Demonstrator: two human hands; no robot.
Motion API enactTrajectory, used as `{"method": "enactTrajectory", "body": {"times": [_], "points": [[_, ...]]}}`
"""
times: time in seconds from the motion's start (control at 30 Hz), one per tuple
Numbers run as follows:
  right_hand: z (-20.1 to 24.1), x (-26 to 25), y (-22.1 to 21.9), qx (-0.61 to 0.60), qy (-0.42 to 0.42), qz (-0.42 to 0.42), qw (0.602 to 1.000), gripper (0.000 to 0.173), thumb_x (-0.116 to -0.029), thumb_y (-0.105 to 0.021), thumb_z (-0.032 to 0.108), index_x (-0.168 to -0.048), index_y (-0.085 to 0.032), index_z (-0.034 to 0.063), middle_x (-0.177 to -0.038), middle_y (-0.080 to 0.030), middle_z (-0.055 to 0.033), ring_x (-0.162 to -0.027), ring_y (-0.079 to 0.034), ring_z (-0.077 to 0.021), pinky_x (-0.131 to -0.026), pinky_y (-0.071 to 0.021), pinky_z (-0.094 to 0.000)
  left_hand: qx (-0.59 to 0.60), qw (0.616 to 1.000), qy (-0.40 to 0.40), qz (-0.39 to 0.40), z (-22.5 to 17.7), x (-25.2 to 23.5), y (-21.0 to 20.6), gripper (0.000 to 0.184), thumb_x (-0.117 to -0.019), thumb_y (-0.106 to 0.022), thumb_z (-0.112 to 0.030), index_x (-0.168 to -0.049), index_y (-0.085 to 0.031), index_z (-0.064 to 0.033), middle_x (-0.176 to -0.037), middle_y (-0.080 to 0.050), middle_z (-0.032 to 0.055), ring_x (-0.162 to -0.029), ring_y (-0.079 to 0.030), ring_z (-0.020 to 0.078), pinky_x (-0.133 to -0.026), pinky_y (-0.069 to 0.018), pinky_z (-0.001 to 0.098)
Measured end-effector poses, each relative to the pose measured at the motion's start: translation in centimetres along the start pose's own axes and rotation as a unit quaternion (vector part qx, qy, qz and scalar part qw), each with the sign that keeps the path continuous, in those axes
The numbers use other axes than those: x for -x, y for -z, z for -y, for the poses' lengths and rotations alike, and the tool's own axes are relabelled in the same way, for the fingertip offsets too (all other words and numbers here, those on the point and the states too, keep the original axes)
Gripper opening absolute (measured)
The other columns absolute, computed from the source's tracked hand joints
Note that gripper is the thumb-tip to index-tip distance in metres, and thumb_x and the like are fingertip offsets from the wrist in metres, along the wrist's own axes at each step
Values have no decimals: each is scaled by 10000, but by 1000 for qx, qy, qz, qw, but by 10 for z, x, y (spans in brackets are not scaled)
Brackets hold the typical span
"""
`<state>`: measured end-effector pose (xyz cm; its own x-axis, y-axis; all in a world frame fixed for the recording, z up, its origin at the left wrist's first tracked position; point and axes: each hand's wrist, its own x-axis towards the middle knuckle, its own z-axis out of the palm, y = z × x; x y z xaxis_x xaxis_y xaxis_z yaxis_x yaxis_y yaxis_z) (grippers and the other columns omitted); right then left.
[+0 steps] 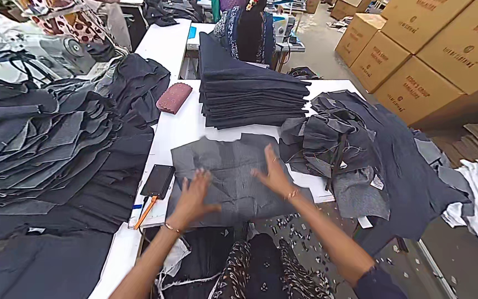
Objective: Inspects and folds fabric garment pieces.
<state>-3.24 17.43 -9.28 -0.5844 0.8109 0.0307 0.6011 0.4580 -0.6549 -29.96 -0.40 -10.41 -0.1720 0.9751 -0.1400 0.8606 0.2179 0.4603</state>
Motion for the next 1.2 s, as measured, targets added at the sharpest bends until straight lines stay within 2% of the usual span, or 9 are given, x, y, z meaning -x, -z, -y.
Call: {"method": "enactTrajectory", "body": {"times": [0.1, 0.2, 0.27, 0.4, 0.6, 0.7, 0.87, 1.03, 1.2], "points": [[7, 77, -59, 147, 58, 172, 972, 1040, -884, -657, 607, -1621, -224, 14, -1702, -177, -160, -1575, -162, -340, -1221, -113, -676, -120, 993, 11, 12, -6, 41, -66, 1199, -670, -936, -322, -1598, -260, 25, -1645, -182, 327, -1516, -198, 523, -1079, -177, 831], [-11, 104, -73, 191, 109, 68, 973, 769, -658, -831, 92, -1394, -614, 149, -1480, -573, -72, -1350, -544, -343, -1004, -460, -624, -182, 975, 4, -124, 1, 62, -93, 1091, -515, -907, 43, -1510, -459, 14, -1540, -412, 325, -1382, -428, 566, -965, -355, 811], [-5, 100, -43, 136, 42, 142, 980, 612, -730, -778, 81, -1327, -665, 157, -1419, -608, -99, -1308, -556, -371, -974, -480, -591, -154, 984, 20, -89, -6, 72, -81, 1000, -570, -897, 23, -1492, -513, -33, -1532, -444, 297, -1375, -445, 557, -952, -382, 796], [12, 39, 23, 76, -52, 223, 970, 305, -1029, -533, 221, -1210, -739, 87, -1164, -739, -148, -1089, -707, -326, -941, -535, -556, -34, 986, 128, 101, -27, 40, -15, 449, -964, -618, -119, -1412, -623, -110, -1509, -515, 215, -1415, -437, 477, -1106, -243, 761], [-4, -98, 21, 145, -36, 206, 967, 376, -1080, -464, 288, -1226, -663, 4, -1163, -700, -224, -1125, -667, -385, -962, -486, -569, 130, 968, 135, 165, 10, -105, 54, 284, -986, -621, -129, -1217, -679, 24, -1131, -686, 271, -1087, -652, 424, -977, -467, 623], [-46, -119, -17, 90, 24, 155, 984, 339, -1050, -493, 252, -1189, -669, -3, -1101, -721, -200, -1054, -693, -359, -932, -487, -550, 313, 917, 85, 231, 49, -130, 55, 214, -984, -668, -171, -1100, -678, 9, -955, -682, 67, -846, -623, 88, -831, -521, 318], [-70, -135, -40, 120, 117, 17, 986, 311, -1021, -537, 264, -972, -680, -8, -772, -703, -155, -734, -716, -329, -693, -530, -500, 289, 868, 114, 388, 83, -117, 72, 270, -831, -832, -168, -995, -674, -25, -820, -705, 5, -747, -670, 75, -768, -564, 304], [-66, -140, -40, 132, 96, 15, 987, 313, -1017, -536, 261, -939, -675, -9, -728, -687, -148, -701, -709, -326, -679, -531, -498, 229, 926, 177, 242, 105, -107, 93, 293, -856, -814, -196, -1037, -700, 4, -907, -703, 117, -847, -674, 201, -825, -544, 438], [-66, -138, -44, 150, 97, -41, 983, 277, -996, -549, 211, -913, -670, -24, -695, -672, -151, -659, -704, -332, -630, -534, -492, -41, 963, 210, -166, 58, -94, 68, 140, -931, -589, -10, -971, -661, 103, -1021, -628, 352, -999, -626, 555, -819, -464, 695]]}}
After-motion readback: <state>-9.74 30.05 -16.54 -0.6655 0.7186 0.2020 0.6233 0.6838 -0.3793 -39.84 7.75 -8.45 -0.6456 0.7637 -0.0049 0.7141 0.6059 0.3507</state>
